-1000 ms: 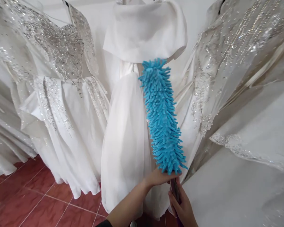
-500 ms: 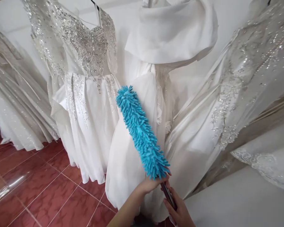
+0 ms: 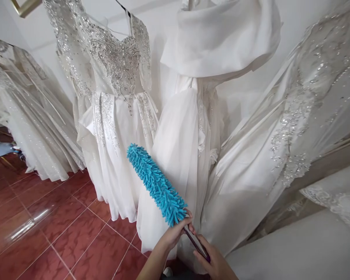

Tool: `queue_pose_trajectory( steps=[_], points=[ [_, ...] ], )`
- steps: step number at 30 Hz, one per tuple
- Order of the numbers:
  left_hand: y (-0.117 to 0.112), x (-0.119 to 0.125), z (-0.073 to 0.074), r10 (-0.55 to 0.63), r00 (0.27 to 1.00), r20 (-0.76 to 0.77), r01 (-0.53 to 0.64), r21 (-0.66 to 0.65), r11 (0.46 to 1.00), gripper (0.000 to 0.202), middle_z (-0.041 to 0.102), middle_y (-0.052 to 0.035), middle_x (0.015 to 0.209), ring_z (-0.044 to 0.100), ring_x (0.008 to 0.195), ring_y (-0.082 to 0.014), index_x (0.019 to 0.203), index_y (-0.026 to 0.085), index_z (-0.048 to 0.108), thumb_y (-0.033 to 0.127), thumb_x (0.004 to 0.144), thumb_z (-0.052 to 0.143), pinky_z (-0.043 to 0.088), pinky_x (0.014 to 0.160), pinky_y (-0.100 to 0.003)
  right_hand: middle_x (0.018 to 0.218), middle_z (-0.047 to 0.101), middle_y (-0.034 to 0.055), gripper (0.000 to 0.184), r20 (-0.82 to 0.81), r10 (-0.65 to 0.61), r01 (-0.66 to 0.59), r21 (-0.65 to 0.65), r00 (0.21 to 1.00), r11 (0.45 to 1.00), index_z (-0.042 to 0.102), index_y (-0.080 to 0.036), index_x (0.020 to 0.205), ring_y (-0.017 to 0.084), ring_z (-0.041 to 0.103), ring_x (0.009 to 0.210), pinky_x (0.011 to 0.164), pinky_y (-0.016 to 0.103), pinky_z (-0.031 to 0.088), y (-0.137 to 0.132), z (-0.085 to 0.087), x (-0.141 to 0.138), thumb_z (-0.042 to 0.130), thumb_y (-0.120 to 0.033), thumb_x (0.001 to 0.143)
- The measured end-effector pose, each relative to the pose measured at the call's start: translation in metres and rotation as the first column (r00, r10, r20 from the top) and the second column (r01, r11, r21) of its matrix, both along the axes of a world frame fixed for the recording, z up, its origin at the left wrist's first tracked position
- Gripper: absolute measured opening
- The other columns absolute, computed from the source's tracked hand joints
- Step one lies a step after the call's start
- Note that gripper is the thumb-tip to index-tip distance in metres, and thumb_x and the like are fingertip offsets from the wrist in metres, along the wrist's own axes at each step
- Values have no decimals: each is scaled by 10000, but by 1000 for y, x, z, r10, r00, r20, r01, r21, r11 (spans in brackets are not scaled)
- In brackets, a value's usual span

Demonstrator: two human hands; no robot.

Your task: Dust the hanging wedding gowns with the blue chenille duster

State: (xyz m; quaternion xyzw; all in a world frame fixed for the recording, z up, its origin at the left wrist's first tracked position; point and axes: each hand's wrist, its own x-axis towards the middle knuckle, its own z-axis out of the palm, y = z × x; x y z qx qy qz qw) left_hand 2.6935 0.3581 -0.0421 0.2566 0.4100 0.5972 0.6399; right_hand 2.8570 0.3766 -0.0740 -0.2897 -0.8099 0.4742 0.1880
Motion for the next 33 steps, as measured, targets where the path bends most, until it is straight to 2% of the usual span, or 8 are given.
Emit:
queue_pose_trajectory(
  steps=[4,8,12,16,19,26,30,33],
  points=[
    [17,-6,48,-46,994,-104,61,146,987,251,515,44,535,550,577,-150,849,177,524,378,724,607,429,652,-300,641,572,-32,289,14,-38,36,83,999,996,486,-165,1123,164,566,555,545,247,425,13,36,-8,412,-303,881],
    [42,-3,95,-72,966,-249,131,227,965,296,526,15,547,534,541,-140,810,154,579,437,726,606,420,614,-293,559,461,-70,257,-78,-174,183,125,982,975,464,-182,1071,145,499,460,469,236,368,26,60,-12,411,-353,887],
    [66,10,109,-114,948,-298,195,262,945,294,532,-4,543,529,545,-143,719,172,592,465,733,584,411,614,-296,536,443,-76,274,-162,-334,352,102,929,930,477,-206,1027,123,433,360,394,230,349,32,73,-9,437,-426,868],
    [81,23,96,-143,969,-200,188,232,954,291,503,34,520,503,497,-132,807,161,567,421,685,618,375,562,-288,480,392,-96,361,-144,-433,446,74,890,892,485,-211,1040,118,372,296,339,229,320,34,71,-3,429,-512,849],
    [82,28,80,-120,986,-119,139,169,976,338,480,62,515,501,483,-127,861,169,538,398,634,641,362,547,-280,482,445,-75,373,-119,-424,437,111,898,893,493,-216,1043,162,478,378,404,244,377,34,58,2,410,-528,856],
    [57,29,40,-58,998,2,58,63,996,215,459,56,490,479,475,-108,665,169,514,330,606,643,375,556,-269,688,650,17,286,-75,-264,271,113,962,956,500,-195,1069,194,621,575,564,248,468,24,20,12,437,-405,885],
    [37,28,10,7,987,161,-3,-26,1000,223,461,65,489,443,452,-93,714,168,529,285,576,659,378,555,-266,730,703,40,338,-46,-156,158,50,987,986,543,-191,1095,208,660,620,592,242,489,18,-7,16,450,-422,866],
    [19,29,-14,109,954,279,-74,-132,989,250,423,89,461,448,451,-96,741,190,514,259,556,669,406,590,-275,692,721,34,391,68,-82,81,13,994,997,570,-207,1119,228,673,564,556,259,492,15,-30,19,473,-428,811]
  ],
)
